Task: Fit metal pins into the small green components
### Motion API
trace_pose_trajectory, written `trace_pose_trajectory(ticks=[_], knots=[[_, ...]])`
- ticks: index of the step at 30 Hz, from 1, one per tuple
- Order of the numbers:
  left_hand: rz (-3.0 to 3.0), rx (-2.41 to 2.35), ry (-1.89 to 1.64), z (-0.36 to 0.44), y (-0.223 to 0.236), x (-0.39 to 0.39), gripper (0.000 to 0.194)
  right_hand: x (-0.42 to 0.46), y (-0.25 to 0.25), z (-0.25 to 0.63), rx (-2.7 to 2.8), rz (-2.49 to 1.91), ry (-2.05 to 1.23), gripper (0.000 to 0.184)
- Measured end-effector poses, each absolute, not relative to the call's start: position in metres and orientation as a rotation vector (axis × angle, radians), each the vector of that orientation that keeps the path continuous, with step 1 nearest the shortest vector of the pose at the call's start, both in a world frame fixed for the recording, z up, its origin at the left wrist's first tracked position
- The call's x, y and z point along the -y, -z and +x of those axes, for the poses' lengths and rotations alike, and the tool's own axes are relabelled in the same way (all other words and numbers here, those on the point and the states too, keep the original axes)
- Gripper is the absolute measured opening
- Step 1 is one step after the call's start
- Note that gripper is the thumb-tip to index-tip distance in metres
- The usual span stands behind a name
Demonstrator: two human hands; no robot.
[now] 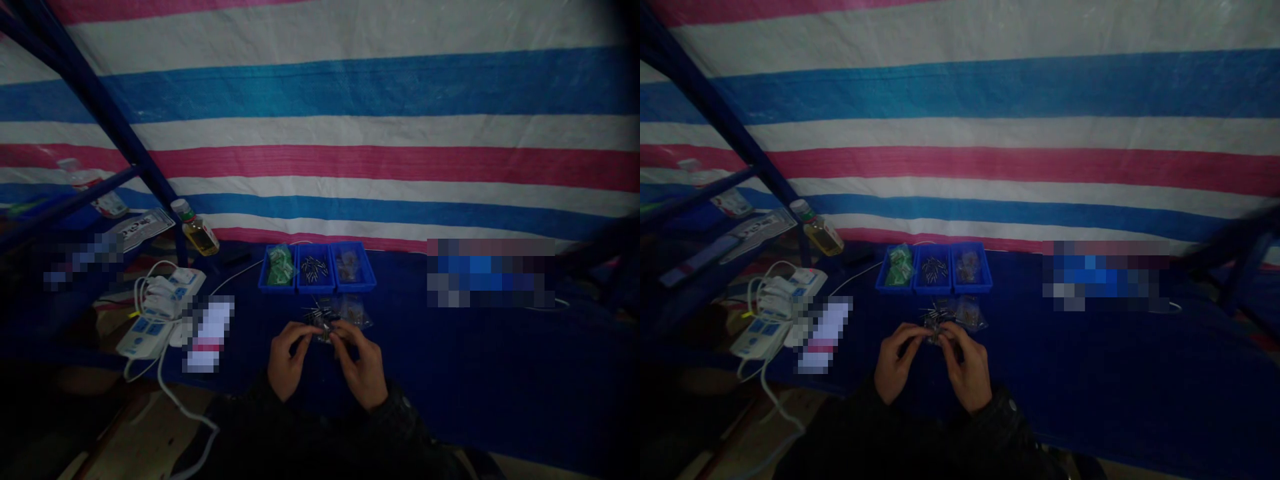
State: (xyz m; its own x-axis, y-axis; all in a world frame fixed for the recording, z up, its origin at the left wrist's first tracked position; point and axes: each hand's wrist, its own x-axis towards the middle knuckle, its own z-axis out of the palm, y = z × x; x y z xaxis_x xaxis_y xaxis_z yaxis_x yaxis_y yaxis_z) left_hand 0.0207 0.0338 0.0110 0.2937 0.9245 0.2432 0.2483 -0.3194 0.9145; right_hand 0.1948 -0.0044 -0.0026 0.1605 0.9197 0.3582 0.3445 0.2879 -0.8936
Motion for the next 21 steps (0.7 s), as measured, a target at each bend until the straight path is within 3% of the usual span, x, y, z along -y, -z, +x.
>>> trace_pose_trajectory(ticks=[2,6,13,21], knots=[[1.768,-1.084,-1.052,0.0199,-0.0115,-0.0334,0.023,0.0054,0.0013,0.1952,1.370,-1.283,-0.637,0.026],[1.770,-1.131,-1.049,0.0202,-0.0111,-0.0328,0.017,0.0066,-0.0020,0.1965,1.451,-1.271,-0.622,0.016],[1.835,-1.129,-1.124,0.0218,-0.0118,-0.0353,0.012,0.0066,-0.0040,0.1997,1.493,-1.219,-0.644,0.030],[1.805,-1.121,-1.168,0.0211,-0.0123,-0.0346,0.012,0.0024,-0.0044,0.1944,1.476,-1.259,-0.550,0.018]])
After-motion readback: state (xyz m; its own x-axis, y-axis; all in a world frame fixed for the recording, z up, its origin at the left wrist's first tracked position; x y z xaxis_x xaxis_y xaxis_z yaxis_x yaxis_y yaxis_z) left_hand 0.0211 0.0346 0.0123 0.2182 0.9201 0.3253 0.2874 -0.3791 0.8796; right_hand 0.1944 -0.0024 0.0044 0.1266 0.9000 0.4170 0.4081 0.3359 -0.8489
